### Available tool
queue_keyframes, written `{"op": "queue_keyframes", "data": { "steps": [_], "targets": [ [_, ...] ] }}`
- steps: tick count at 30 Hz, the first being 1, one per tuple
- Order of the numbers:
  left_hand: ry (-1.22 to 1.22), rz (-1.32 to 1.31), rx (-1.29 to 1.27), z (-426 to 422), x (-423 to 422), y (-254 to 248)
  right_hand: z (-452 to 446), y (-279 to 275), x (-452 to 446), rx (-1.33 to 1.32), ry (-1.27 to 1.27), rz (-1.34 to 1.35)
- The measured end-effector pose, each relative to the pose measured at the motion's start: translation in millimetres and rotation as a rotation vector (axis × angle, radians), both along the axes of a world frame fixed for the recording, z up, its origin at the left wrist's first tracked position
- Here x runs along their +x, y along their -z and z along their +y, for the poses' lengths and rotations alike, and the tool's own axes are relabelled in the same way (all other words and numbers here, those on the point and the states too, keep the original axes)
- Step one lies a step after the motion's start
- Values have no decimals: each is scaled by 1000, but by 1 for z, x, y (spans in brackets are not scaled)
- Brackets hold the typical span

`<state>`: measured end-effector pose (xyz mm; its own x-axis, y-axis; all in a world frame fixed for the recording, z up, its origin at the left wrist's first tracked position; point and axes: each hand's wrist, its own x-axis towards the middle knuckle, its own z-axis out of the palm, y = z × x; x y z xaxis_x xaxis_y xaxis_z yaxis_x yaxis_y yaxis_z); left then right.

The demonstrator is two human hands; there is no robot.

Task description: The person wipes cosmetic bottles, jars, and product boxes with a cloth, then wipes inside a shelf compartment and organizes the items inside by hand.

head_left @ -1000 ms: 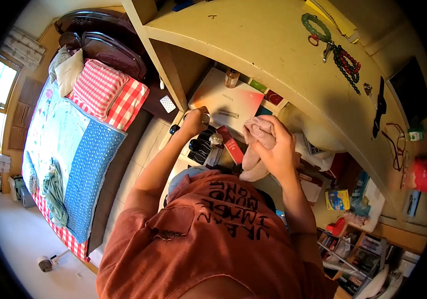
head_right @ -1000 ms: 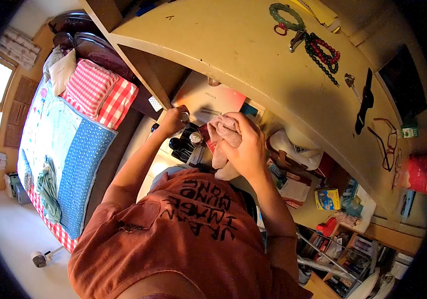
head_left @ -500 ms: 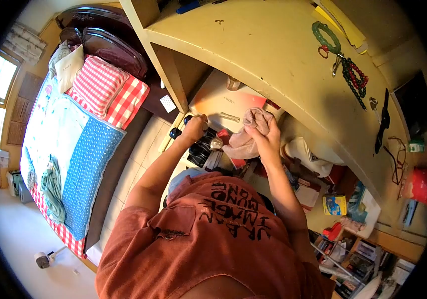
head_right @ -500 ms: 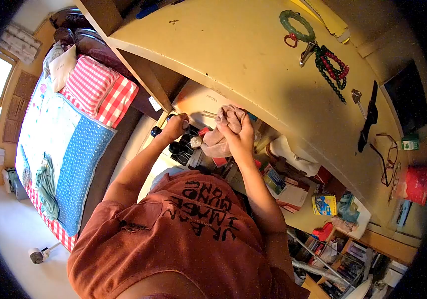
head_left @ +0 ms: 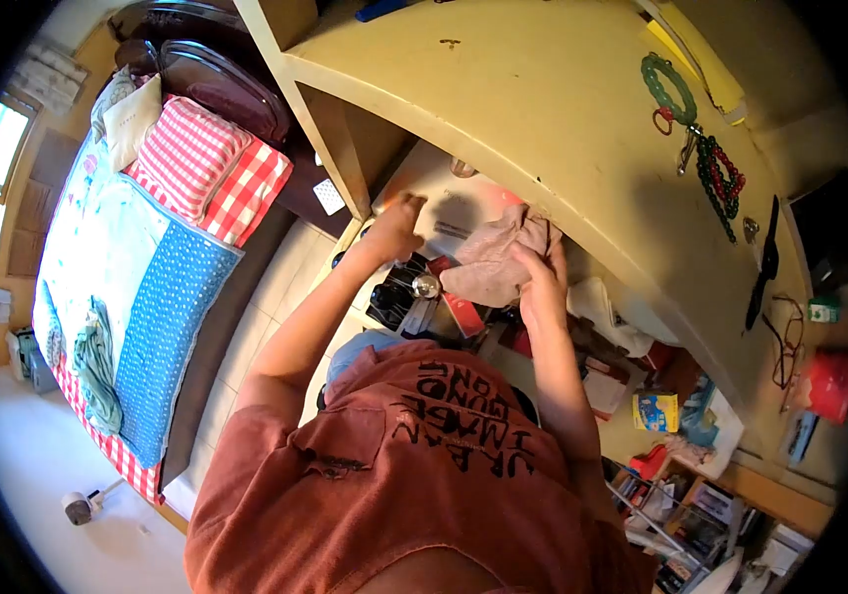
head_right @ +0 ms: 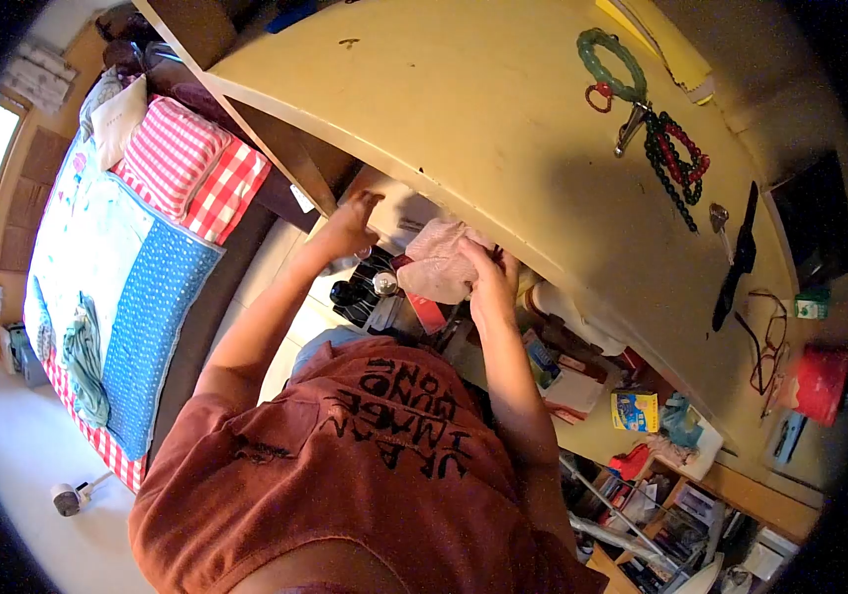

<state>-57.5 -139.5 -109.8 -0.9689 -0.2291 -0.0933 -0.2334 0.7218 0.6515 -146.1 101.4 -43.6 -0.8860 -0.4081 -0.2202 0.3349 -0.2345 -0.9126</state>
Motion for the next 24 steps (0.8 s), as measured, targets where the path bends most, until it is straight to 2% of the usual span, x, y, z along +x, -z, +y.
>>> {"op": "queue_keyframes", "data": {
  "steps": [1, 3, 5, 7, 11, 16, 19, 22, 24],
  "targets": [
    [-54, 6, 4, 0, -16, -8, 1, 4, -1, -12, 24, -12],
    [-143, 295, 79, -13, -57, 36, 4, 4, -1, -21, 41, -17],
    [-192, 342, 55, -27, -109, 104, 6, 0, 3, -45, 49, -66],
    [-232, 393, 31, -32, -144, 149, 8, -3, 7, -61, 93, -136],
    [-301, 273, 157, -26, -186, 176, 28, -3, 12, -87, 126, -228],
    [-299, 274, 253, -25, -203, 175, 43, -20, 20, -177, 55, -455],
    [-273, 320, 375, -28, -198, 156, 47, -18, 21, -173, 41, -436],
    [-233, 380, 640, -22, -174, 112, 48, -18, 20, -180, 49, -399],
    [-186, 380, 950, -10, -139, 64, 49, -18, 20, -219, 67, -382]
  ]
}}
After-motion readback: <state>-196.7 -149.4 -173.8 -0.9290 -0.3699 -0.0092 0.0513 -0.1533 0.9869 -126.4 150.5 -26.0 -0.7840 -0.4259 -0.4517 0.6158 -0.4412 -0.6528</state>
